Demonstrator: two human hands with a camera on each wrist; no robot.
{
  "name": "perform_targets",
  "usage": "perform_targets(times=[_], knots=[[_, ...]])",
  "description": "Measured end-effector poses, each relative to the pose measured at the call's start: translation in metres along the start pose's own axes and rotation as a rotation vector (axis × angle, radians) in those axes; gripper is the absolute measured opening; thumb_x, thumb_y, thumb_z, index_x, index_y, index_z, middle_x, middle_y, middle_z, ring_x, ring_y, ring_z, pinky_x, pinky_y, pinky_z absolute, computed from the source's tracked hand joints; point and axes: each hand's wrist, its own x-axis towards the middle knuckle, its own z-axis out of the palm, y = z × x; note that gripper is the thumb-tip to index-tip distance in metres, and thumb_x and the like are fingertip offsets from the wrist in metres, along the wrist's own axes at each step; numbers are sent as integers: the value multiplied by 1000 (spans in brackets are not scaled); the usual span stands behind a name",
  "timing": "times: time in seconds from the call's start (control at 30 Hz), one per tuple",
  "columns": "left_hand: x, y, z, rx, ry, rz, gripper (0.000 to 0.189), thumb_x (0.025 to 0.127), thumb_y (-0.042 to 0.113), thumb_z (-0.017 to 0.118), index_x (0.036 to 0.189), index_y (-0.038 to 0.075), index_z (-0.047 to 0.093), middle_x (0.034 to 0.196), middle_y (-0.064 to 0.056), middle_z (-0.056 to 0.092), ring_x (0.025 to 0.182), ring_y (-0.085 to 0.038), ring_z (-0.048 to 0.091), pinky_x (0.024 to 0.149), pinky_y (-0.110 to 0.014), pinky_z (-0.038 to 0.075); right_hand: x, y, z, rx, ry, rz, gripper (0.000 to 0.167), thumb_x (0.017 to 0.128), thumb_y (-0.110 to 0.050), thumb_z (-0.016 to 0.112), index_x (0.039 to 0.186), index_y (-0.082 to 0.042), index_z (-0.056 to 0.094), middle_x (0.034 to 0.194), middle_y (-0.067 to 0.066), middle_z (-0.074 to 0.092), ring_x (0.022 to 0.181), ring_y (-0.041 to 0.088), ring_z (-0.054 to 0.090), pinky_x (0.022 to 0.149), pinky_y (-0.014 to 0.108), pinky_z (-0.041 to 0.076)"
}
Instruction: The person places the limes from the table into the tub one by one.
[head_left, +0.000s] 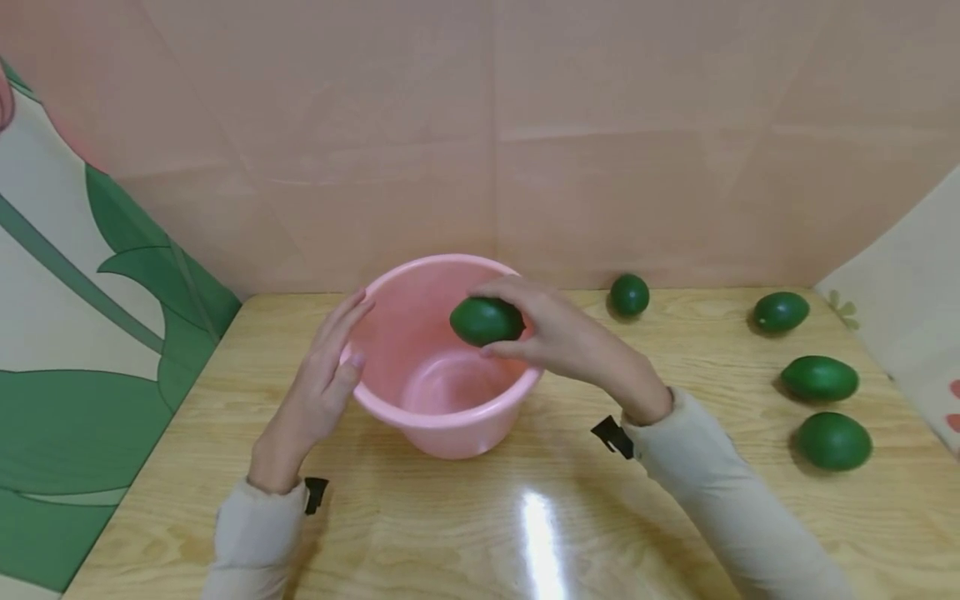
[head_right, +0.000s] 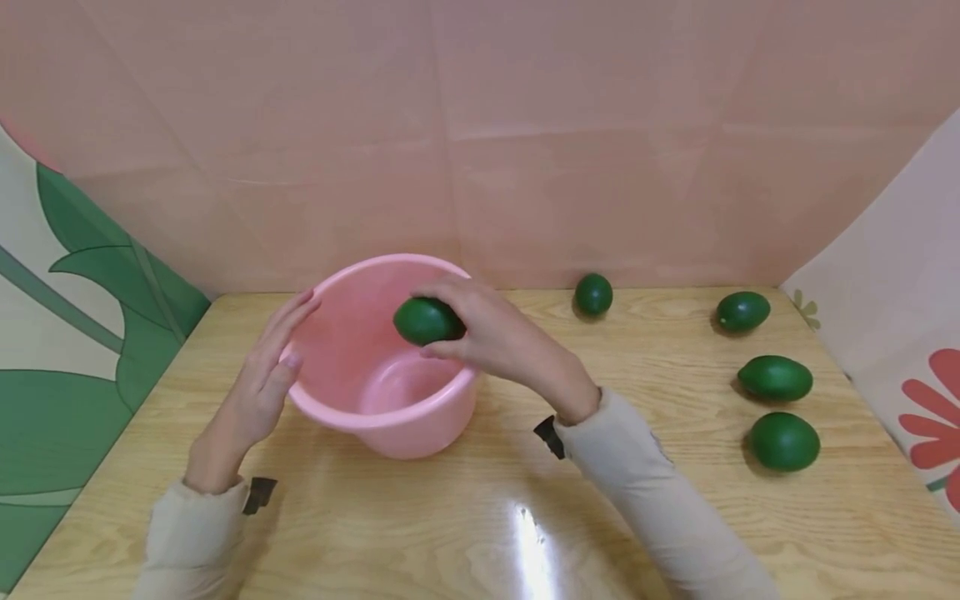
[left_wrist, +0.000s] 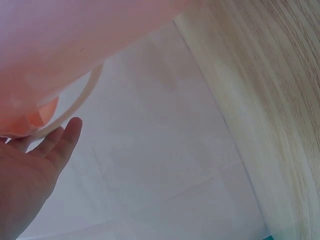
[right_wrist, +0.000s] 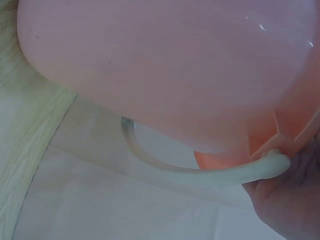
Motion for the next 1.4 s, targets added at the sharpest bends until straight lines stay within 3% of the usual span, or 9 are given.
perform_targets(times=[0.3, 0.57, 0.83, 1.17, 1.4], knots=[[-1, -1, 0, -2, 0, -5, 57, 98, 20, 41, 154, 12, 35, 164, -7, 23, 151, -34, 23, 112, -72, 26, 4, -4, -1, -26, -52, 3, 58, 80, -14, 81, 133, -7, 58, 130, 6, 62, 116, 21, 58, 104, 41, 48], [-1, -1, 1, 4, 2, -7, 57, 98, 20, 40, 154, 13, 35, 165, -7, 23, 150, -34, 24, 111, -71, 29, 7, -8, -1, -125, -94, 31, 50, 78, -17, 83, 124, -6, 64, 122, 5, 66, 111, 21, 60, 100, 41, 49], [-1, 1, 1, -2, 3, 3, 57, 98, 21, 40, 154, 13, 35, 165, -7, 23, 151, -33, 23, 112, -70, 28, 10, -7, -1, -162, -120, -3, 54, 77, -14, 83, 127, -8, 65, 125, 7, 67, 116, 23, 60, 103, 42, 49], [-2, 2, 1, -2, 3, 0, 57, 98, 20, 40, 154, 13, 35, 165, -6, 23, 151, -33, 23, 112, -71, 28, 11, -11, -1, -210, -180, 39, 56, 77, -21, 85, 129, -14, 65, 123, 1, 67, 111, 18, 61, 99, 40, 50], [-4, 3, 0, -7, 3, 3, 57, 98, 18, 40, 155, 13, 35, 165, -5, 23, 151, -31, 22, 113, -70, 27, 11, -13, 0, -233, -178, 36, 57, 77, -26, 84, 130, -14, 65, 123, 1, 68, 109, 18, 62, 97, 39, 49]])
